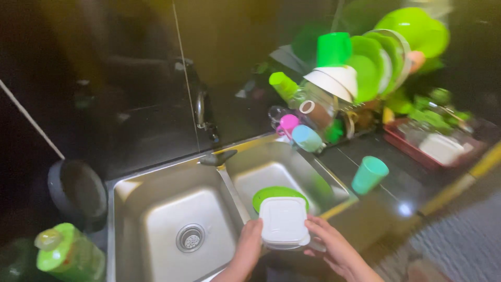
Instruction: The person moves a bean bag, washes a container, and plugs in an appliance.
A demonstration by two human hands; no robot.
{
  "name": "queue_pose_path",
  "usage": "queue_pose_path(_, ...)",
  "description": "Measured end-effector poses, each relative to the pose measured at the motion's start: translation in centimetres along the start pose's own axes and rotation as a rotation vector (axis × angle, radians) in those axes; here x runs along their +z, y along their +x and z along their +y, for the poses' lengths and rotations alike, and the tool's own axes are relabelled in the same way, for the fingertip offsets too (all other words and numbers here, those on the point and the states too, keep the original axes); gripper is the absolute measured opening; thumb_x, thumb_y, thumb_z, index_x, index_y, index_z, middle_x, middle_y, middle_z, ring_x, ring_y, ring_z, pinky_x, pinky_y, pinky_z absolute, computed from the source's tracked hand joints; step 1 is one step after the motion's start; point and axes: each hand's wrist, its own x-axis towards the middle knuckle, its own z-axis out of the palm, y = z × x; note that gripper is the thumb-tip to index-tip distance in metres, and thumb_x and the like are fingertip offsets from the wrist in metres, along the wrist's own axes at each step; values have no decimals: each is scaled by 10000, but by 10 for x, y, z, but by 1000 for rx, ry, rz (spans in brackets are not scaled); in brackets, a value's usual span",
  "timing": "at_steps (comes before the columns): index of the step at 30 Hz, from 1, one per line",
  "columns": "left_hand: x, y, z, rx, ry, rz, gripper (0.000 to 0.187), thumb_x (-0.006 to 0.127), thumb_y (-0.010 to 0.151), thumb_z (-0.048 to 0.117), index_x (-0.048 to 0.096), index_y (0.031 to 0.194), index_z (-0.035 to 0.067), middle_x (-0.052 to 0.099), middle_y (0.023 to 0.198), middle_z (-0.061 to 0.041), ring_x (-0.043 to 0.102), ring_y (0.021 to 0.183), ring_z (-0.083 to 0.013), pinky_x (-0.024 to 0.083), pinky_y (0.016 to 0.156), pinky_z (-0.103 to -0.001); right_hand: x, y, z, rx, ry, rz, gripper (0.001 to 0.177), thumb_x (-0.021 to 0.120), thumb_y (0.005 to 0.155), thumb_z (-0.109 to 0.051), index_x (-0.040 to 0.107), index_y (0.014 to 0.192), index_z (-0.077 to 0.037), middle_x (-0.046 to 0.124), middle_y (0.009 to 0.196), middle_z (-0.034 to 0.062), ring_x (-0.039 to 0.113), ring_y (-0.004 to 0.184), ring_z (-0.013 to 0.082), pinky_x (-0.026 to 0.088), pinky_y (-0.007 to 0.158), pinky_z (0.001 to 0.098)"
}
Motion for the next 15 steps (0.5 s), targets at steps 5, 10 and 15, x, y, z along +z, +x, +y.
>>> queue_pose_path(5, 10, 77, -52, -207, -146, 62, 486, 455, 1033, 415, 626, 1232, 6, 677, 929, -181, 642, 795, -267, 517, 729, -364, -14, 112, -45, 145, -217, -197, 697, 682, 857, -440, 504, 1467, -153, 616, 1390, 65, 618, 1169, 214, 549, 896, 399)
queue_pose_path(10, 24, 100, 0, -472, -410, 230, 448, 441, 1025, 396, 591, 1326, 99, 678, 1013, -79, 588, 748, -178, 480, 686, -328, -17, 211, -65, 221, -317, -347, 705, 702, 854, -431, 494, 1454, -124, 574, 1432, 79, 624, 1193, 250, 566, 920, 406)
queue_pose_path(15, 21, 161, -49, -494, -474, 348, 449, 437, 1036, 369, 625, 1322, 79, 678, 1007, -62, 565, 745, -159, 512, 717, -325, -4, 295, -57, 238, -374, -406, 739, 724, 841, -418, 460, 1463, -118, 544, 1455, 107, 613, 1237, 292, 570, 945, 427)
